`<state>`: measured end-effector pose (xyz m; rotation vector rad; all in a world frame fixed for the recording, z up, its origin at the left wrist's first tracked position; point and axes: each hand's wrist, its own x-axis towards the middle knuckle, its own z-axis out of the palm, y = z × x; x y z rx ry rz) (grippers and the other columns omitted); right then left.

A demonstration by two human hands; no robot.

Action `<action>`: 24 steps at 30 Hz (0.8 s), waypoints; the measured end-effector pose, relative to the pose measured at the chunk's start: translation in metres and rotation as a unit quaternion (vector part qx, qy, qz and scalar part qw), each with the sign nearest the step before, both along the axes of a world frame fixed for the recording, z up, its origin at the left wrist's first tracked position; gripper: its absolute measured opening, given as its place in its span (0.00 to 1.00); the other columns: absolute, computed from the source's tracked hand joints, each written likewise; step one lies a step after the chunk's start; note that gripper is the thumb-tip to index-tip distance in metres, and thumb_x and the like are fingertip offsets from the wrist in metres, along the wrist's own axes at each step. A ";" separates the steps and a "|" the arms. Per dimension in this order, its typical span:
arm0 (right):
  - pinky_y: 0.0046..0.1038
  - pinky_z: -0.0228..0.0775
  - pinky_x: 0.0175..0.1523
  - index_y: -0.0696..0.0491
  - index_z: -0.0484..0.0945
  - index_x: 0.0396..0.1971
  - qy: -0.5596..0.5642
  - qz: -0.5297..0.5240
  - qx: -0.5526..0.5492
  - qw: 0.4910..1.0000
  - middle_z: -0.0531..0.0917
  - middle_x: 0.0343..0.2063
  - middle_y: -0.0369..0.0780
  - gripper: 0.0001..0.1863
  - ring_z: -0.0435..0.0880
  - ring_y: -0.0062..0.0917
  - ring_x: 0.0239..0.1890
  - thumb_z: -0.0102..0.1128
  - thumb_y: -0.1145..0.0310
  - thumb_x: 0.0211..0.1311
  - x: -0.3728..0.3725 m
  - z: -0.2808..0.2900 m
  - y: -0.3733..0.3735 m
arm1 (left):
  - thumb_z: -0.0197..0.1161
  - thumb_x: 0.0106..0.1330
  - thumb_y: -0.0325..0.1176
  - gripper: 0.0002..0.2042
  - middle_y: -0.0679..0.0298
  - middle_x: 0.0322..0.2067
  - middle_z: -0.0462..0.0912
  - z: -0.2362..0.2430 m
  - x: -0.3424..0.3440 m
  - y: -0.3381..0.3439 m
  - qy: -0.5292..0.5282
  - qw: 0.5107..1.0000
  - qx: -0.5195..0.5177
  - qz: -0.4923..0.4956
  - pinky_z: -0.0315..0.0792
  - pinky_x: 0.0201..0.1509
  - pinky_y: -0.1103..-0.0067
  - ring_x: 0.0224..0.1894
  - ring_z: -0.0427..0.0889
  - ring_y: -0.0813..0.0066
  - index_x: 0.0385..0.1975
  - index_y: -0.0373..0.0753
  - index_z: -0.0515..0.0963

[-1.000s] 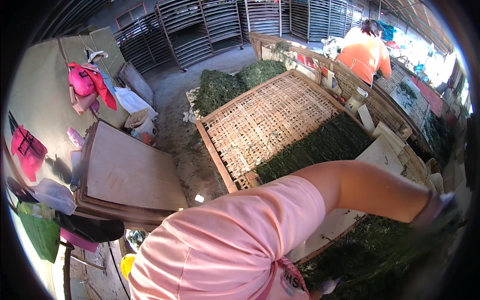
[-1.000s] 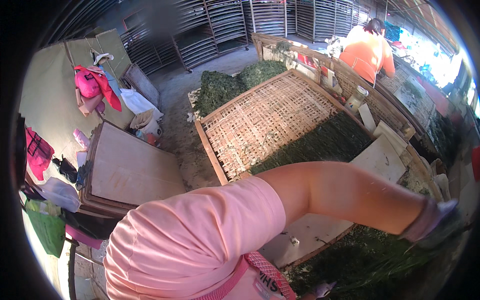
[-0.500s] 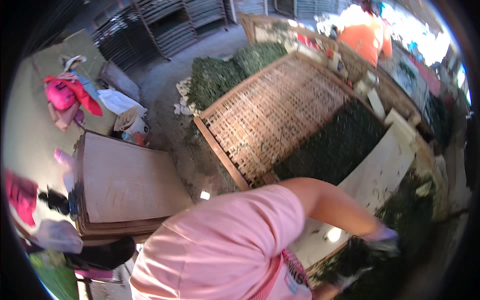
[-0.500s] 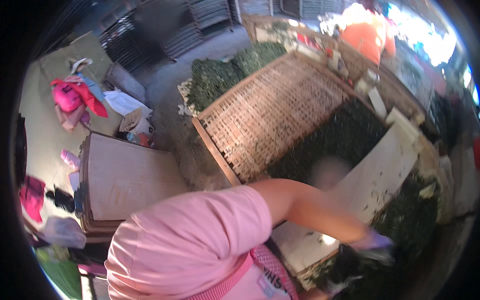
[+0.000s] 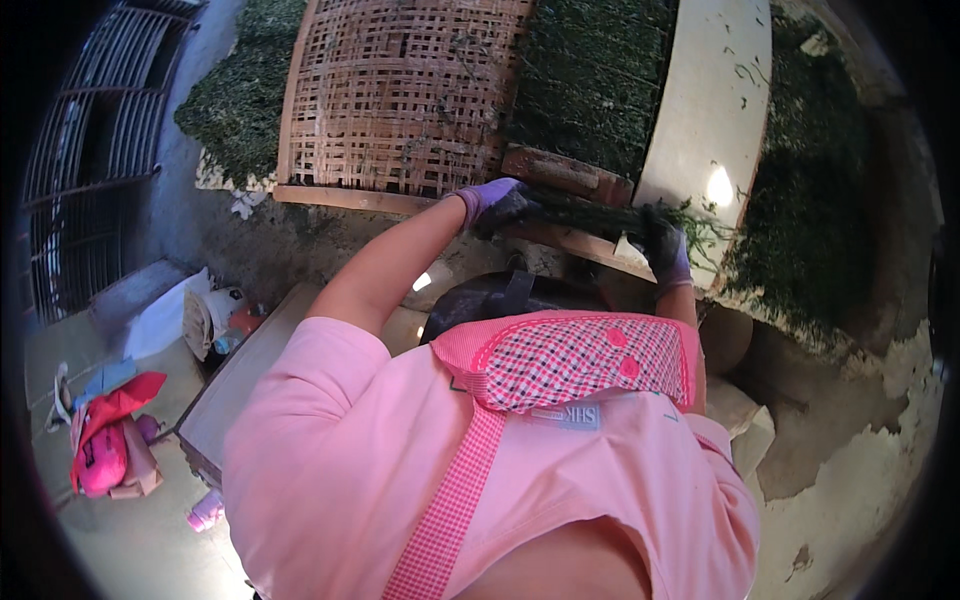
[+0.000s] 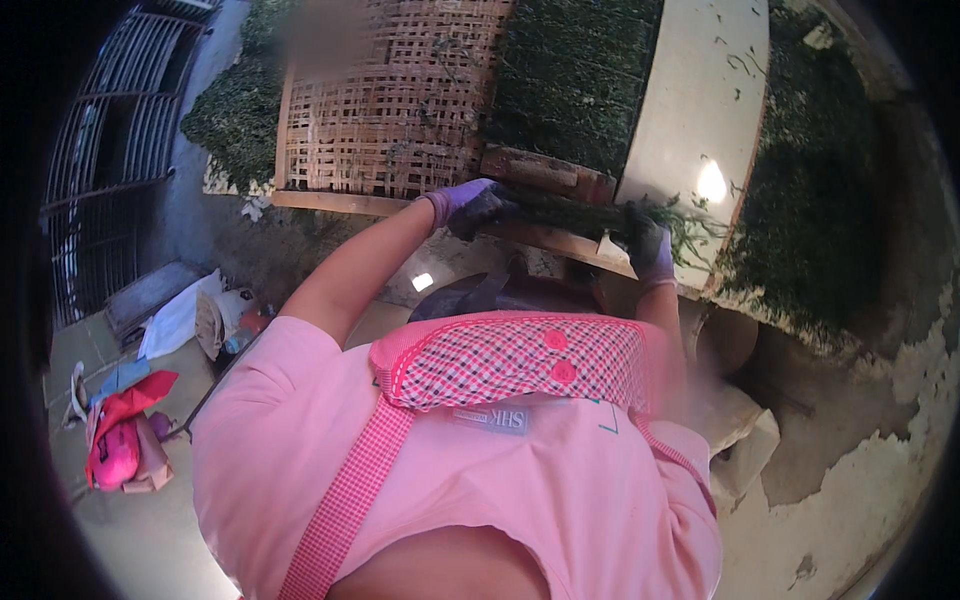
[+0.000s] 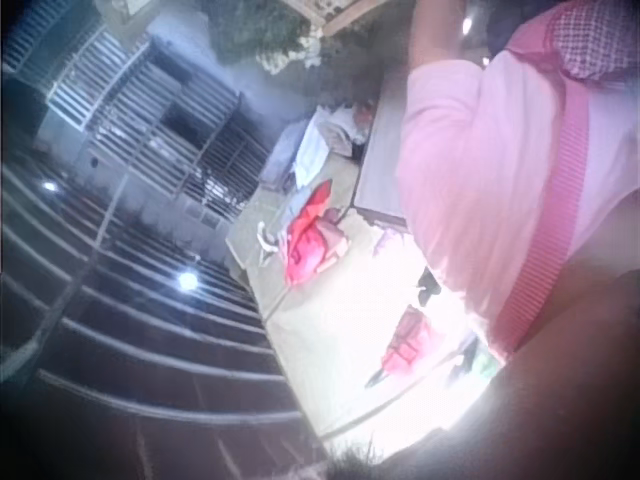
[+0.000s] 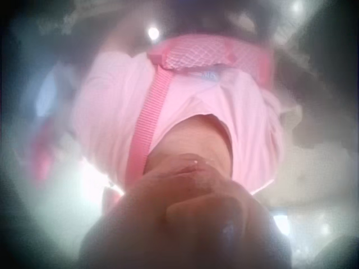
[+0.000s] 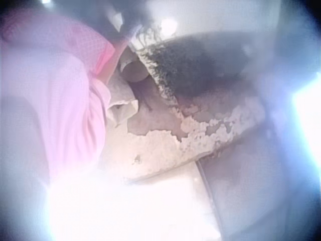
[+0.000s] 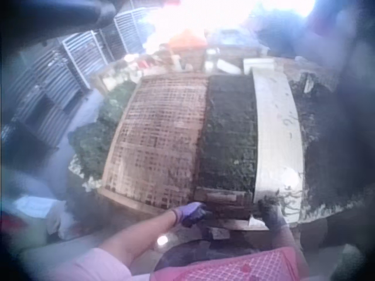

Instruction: The person repeatedly scoops dried green leaves from a pile and spreads them evenly across a large woven drying rack. They use both hands to lift, distribute, and flatten the leaves, occasionally adjusting the pile and the rack. The process is continuous and repetitive throughout the clip.

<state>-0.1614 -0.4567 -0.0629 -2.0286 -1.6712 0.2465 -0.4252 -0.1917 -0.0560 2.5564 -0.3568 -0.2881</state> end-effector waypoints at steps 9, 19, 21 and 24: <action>0.26 0.74 0.44 0.58 0.81 0.44 0.333 -0.309 -0.119 0.883 0.86 0.37 0.43 0.15 0.84 0.25 0.37 0.59 0.67 0.60 -0.014 0.061 -0.010 | 0.62 0.53 0.40 0.13 0.45 0.30 0.82 -0.030 0.025 -0.025 0.194 0.892 -0.032 0.407 0.75 0.38 0.61 0.35 0.82 0.46 0.26 0.36 0.84; 0.42 0.73 0.44 0.55 0.83 0.33 0.338 -0.203 -0.127 0.910 0.84 0.30 0.50 0.13 0.83 0.46 0.37 0.53 0.72 0.49 -0.079 -0.044 0.069 | 0.59 0.63 0.37 0.19 0.55 0.45 0.80 -0.006 -0.093 0.087 0.087 0.715 -0.312 0.620 0.72 0.51 0.74 0.43 0.79 0.69 0.51 0.32 0.74; 0.40 0.74 0.45 0.53 0.83 0.38 0.371 -0.172 -0.113 0.905 0.84 0.32 0.50 0.13 0.83 0.47 0.40 0.57 0.66 0.54 -0.076 -0.035 0.062 | 0.59 0.63 0.40 0.26 0.50 0.54 0.74 -0.016 -0.101 0.090 -0.115 0.618 -0.205 0.750 0.66 0.59 0.70 0.53 0.74 0.62 0.58 0.33 0.68; 0.36 0.75 0.45 0.52 0.83 0.39 0.388 -0.171 -0.057 0.904 0.85 0.33 0.48 0.12 0.83 0.45 0.39 0.60 0.65 0.57 -0.067 0.021 0.052 | 0.59 0.61 0.42 0.35 0.50 0.65 0.60 -0.006 -0.055 0.012 -0.228 0.687 0.191 0.663 0.53 0.69 0.64 0.66 0.59 0.53 0.67 0.37 0.56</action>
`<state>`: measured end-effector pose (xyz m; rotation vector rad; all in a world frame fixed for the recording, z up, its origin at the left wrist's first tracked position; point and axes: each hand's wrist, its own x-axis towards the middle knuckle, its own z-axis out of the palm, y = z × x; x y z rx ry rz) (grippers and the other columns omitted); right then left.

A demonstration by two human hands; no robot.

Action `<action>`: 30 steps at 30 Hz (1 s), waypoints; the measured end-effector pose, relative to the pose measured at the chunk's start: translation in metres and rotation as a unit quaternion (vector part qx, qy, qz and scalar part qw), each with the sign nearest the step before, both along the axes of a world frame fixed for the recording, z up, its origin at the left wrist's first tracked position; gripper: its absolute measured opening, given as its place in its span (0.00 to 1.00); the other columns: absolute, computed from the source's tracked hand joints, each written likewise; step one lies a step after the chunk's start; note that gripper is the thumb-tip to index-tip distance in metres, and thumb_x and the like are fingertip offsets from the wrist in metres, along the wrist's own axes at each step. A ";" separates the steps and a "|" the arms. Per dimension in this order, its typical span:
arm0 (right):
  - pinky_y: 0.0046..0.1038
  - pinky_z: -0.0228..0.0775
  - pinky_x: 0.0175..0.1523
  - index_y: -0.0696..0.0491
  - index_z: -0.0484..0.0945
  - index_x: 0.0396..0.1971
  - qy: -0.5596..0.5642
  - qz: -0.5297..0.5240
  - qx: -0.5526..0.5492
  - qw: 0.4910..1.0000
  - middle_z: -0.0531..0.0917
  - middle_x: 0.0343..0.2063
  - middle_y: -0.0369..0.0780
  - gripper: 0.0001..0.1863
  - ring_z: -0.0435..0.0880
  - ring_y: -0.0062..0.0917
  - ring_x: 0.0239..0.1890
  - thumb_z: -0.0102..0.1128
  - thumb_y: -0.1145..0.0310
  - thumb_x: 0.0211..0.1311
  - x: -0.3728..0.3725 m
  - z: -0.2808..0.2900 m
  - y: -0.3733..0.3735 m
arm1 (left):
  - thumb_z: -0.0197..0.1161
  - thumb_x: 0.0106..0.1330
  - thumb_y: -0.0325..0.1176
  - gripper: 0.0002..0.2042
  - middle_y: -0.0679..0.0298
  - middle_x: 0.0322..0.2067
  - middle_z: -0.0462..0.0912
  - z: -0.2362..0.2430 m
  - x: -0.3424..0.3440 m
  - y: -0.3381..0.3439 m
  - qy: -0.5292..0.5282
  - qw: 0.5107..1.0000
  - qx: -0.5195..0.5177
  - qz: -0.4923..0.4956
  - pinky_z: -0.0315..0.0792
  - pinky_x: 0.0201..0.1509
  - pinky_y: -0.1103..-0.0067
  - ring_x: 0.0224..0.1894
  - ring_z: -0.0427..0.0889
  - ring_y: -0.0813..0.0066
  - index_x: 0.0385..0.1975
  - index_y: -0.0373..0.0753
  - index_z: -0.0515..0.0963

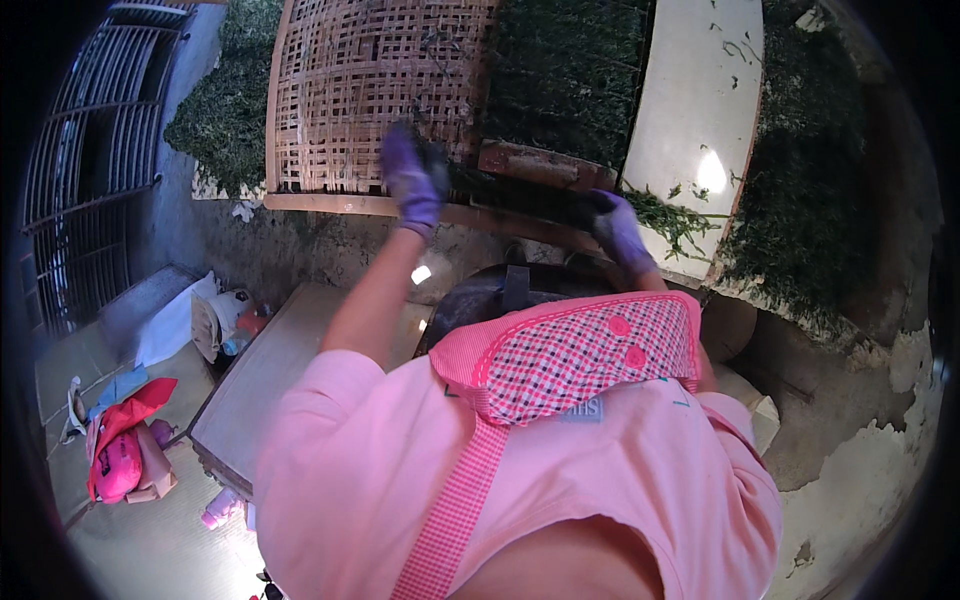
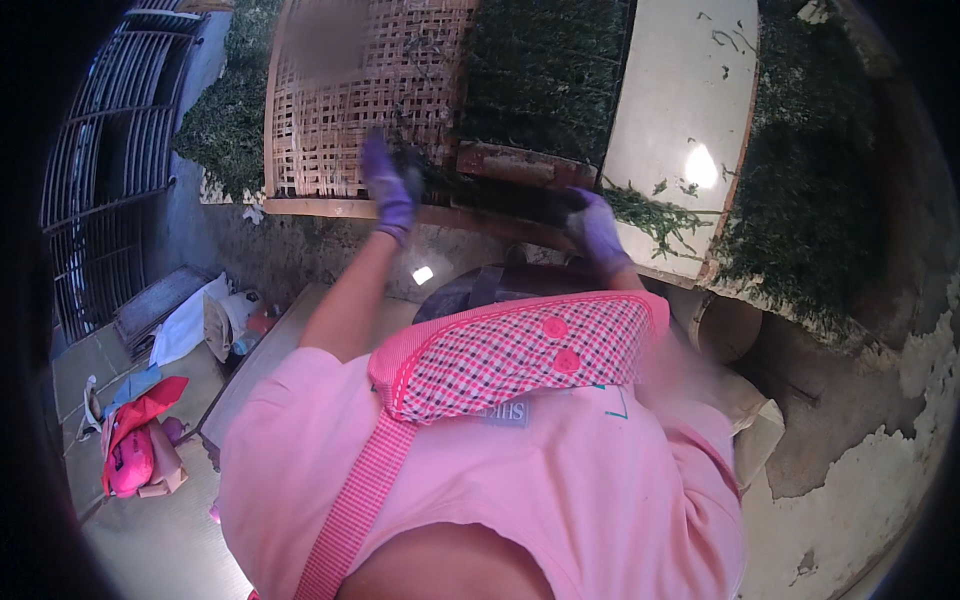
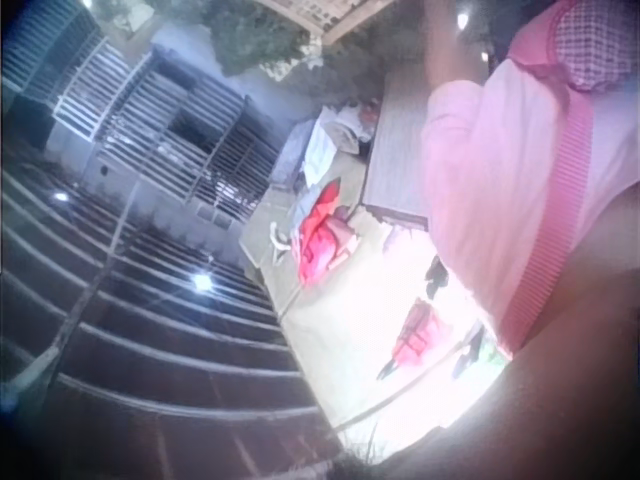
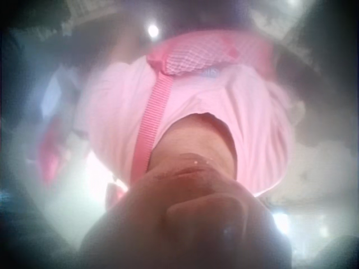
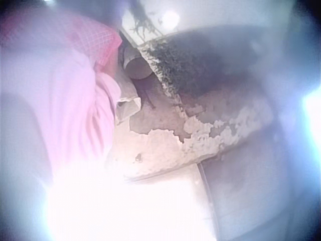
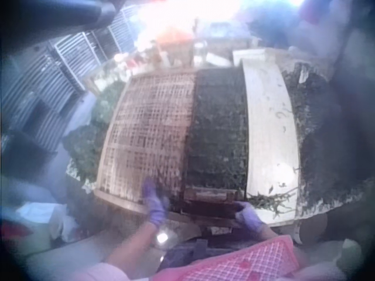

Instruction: The person repeatedly scoops dried green leaves from a pile and spreads them evenly across a large woven drying rack. They use both hands to lift, distribute, and flatten the leaves, occasionally adjusting the pile and the rack. The process is continuous and repetitive throughout the clip.

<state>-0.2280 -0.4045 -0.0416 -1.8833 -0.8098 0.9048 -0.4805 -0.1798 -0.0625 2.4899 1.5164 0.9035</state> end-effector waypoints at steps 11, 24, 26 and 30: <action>0.41 0.70 0.45 0.47 0.81 0.33 -0.333 -0.038 -0.119 0.935 0.80 0.36 0.41 0.12 0.76 0.43 0.40 0.61 0.71 0.45 0.055 0.029 -0.085 | 0.59 0.58 0.42 0.31 0.54 0.63 0.64 0.004 0.072 -0.107 0.104 0.972 -0.053 -0.206 0.52 0.68 0.57 0.64 0.62 0.52 0.63 0.44 0.64; 0.35 0.74 0.52 0.50 0.80 0.48 -0.475 -0.144 0.049 0.867 0.84 0.42 0.44 0.16 0.83 0.38 0.45 0.56 0.70 0.59 0.349 -0.007 -0.061 | 0.63 0.55 0.46 0.11 0.55 0.20 0.79 -0.033 0.174 -0.149 0.087 0.870 -0.294 -0.387 0.70 0.27 0.62 0.24 0.79 0.50 0.22 0.46 0.81; 0.38 0.71 0.57 0.50 0.77 0.53 -0.295 -0.094 -0.361 0.880 0.83 0.45 0.46 0.23 0.81 0.39 0.49 0.54 0.70 0.54 0.419 -0.040 -0.074 | 0.64 0.55 0.44 0.11 0.54 0.19 0.78 -0.027 0.175 -0.146 0.060 0.864 -0.304 -0.396 0.69 0.26 0.62 0.23 0.78 0.51 0.19 0.45 0.79; 0.39 0.72 0.52 0.52 0.76 0.52 -0.338 -0.208 -0.165 0.903 0.84 0.41 0.48 0.26 0.81 0.42 0.46 0.58 0.53 0.57 0.497 0.013 0.019 | 0.62 0.56 0.46 0.15 0.56 0.14 0.76 -0.019 0.170 -0.156 0.110 0.888 -0.277 -0.352 0.67 0.21 0.63 0.18 0.76 0.53 0.12 0.46 0.76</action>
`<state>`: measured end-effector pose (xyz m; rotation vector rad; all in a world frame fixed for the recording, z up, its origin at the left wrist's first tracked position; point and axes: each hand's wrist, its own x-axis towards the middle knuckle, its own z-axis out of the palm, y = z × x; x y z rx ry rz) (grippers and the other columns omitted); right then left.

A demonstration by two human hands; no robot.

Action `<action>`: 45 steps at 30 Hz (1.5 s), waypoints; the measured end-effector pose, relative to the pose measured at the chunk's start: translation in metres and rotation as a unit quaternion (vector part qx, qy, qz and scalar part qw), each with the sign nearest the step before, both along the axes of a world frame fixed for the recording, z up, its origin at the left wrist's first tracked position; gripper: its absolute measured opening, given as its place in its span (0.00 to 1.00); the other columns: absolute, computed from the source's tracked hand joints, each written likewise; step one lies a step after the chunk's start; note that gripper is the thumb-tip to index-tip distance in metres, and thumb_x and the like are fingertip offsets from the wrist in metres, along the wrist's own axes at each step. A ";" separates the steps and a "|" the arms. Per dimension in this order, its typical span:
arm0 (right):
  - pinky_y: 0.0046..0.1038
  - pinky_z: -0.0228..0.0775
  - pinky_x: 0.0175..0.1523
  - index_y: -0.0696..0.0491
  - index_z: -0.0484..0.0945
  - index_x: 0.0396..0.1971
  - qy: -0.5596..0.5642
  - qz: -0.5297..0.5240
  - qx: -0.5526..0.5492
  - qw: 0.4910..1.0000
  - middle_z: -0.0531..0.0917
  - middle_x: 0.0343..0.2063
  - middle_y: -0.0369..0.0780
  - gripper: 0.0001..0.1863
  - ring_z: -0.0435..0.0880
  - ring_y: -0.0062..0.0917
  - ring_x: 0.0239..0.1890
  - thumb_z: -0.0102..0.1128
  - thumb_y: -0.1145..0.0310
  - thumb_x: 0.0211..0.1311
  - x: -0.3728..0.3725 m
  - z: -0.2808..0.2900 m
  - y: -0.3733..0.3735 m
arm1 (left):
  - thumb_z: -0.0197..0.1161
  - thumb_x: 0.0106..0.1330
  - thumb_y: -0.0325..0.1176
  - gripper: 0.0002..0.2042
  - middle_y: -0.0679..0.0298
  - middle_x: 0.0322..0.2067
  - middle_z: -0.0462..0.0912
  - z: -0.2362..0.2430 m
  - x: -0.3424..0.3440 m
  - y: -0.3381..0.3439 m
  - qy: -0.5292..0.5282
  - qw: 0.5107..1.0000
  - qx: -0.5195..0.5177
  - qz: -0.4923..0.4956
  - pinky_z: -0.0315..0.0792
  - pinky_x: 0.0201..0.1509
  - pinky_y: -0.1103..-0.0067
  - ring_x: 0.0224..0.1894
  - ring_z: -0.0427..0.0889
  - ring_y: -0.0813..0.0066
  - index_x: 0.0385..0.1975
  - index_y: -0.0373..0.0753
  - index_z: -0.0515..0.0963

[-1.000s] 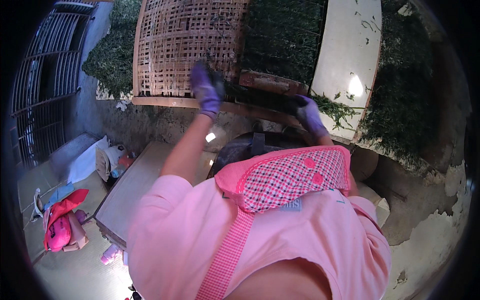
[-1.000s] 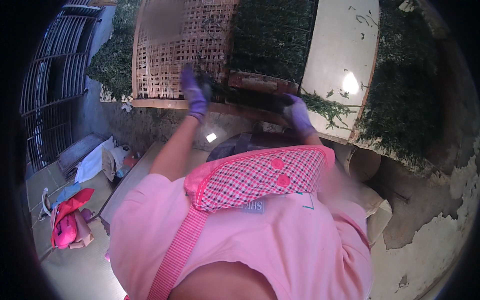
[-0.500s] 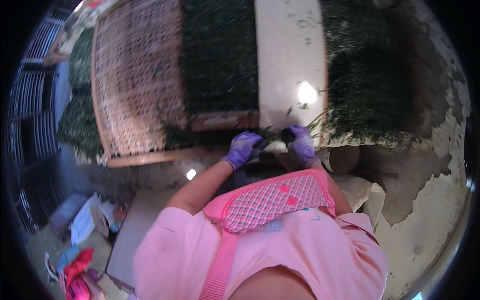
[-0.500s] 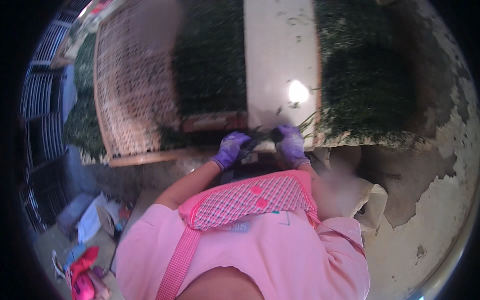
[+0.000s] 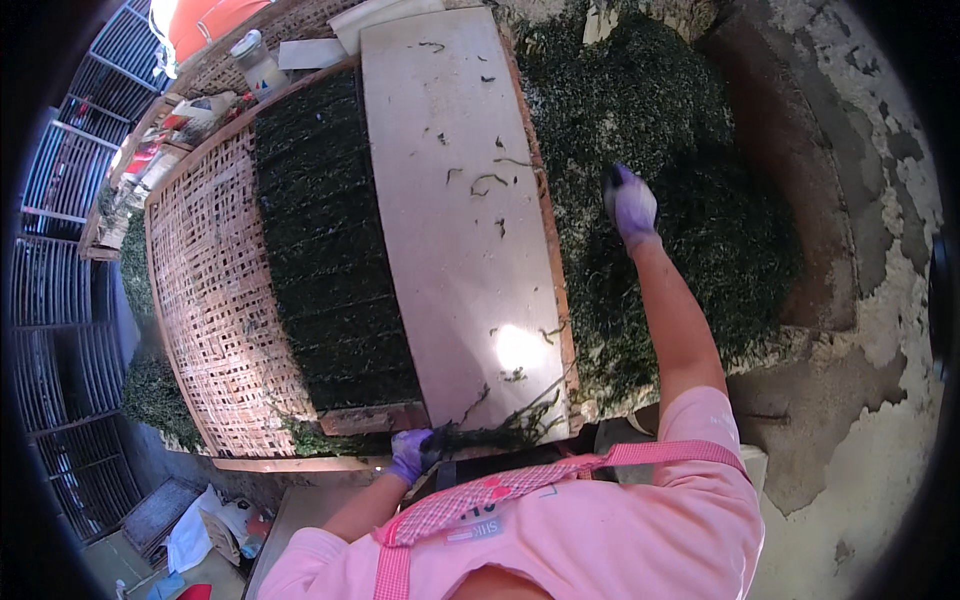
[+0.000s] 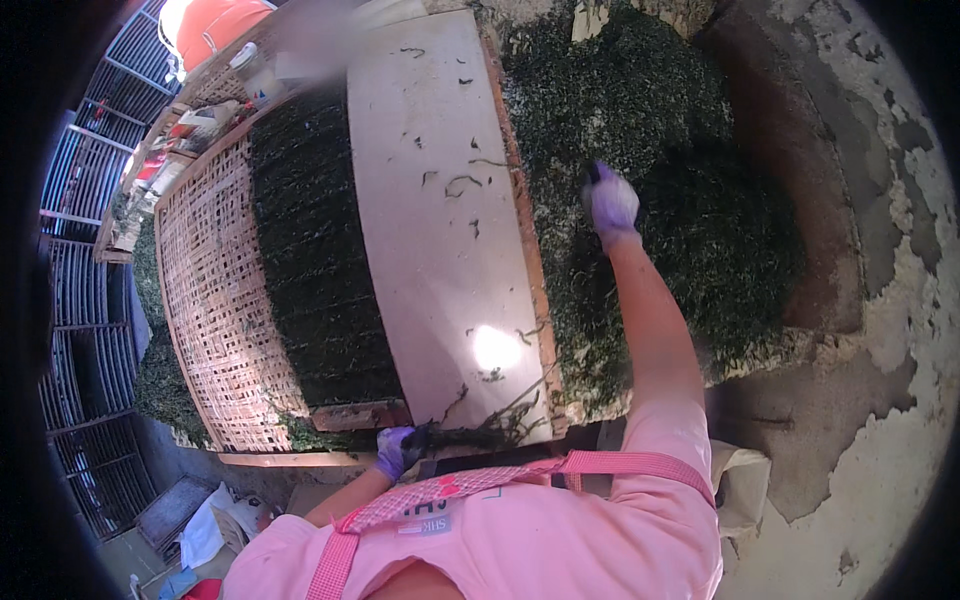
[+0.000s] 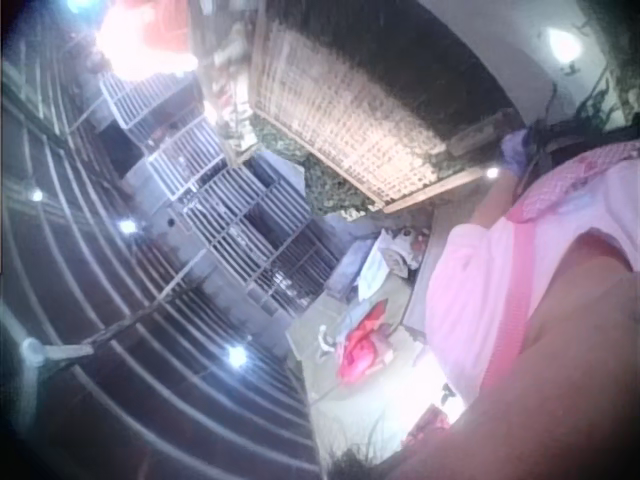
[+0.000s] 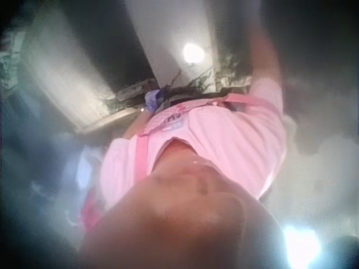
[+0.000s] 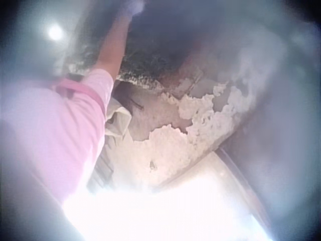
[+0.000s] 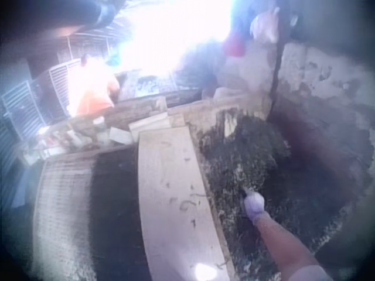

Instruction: The person repeatedly scoops dried green leaves from a pile and spreads them evenly across a large woven drying rack. They use both hands to lift, distribute, and flatten the leaves, occasionally adjusting the pile and the rack. The process is continuous and repetitive throughout the clip.

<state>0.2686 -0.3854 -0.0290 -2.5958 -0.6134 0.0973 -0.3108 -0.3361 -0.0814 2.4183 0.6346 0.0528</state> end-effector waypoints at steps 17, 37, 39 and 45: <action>0.45 0.62 0.62 0.53 0.72 0.55 -0.141 -0.010 0.101 0.985 0.73 0.54 0.51 0.27 0.69 0.51 0.56 0.60 0.67 0.52 -0.107 -0.098 -0.040 | 0.65 0.52 0.44 0.14 0.57 0.13 0.75 -0.006 0.006 -0.002 0.060 0.997 0.031 -0.021 0.66 0.20 0.64 0.16 0.76 0.56 0.10 0.47 0.74; 0.25 0.73 0.48 0.56 0.78 0.46 0.231 0.232 0.337 0.883 0.82 0.39 0.42 0.23 0.81 0.29 0.41 0.56 0.87 0.47 -0.279 0.008 -0.040 | 0.66 0.57 0.41 0.12 0.54 0.29 0.83 0.034 -0.002 0.018 -0.064 0.982 -0.177 -0.018 0.74 0.36 0.69 0.31 0.84 0.60 0.35 0.43 0.81; 0.27 0.73 0.49 0.56 0.78 0.46 0.251 0.325 0.302 0.860 0.81 0.40 0.43 0.24 0.81 0.33 0.43 0.58 0.86 0.44 -0.359 -0.006 -0.034 | 0.66 0.62 0.31 0.18 0.63 0.41 0.82 0.063 -0.018 0.013 -0.175 0.847 -0.497 0.073 0.74 0.51 0.74 0.45 0.80 0.72 0.51 0.39 0.74; 0.40 0.69 0.51 0.47 0.75 0.52 -0.023 0.539 0.094 0.836 0.77 0.49 0.42 0.26 0.76 0.40 0.50 0.63 0.62 0.49 -0.525 -0.004 0.025 | 0.59 0.59 0.18 0.25 0.57 0.52 0.76 0.012 -0.097 0.055 -0.284 0.821 -0.436 0.234 0.71 0.59 0.74 0.56 0.74 0.70 0.58 0.37 0.68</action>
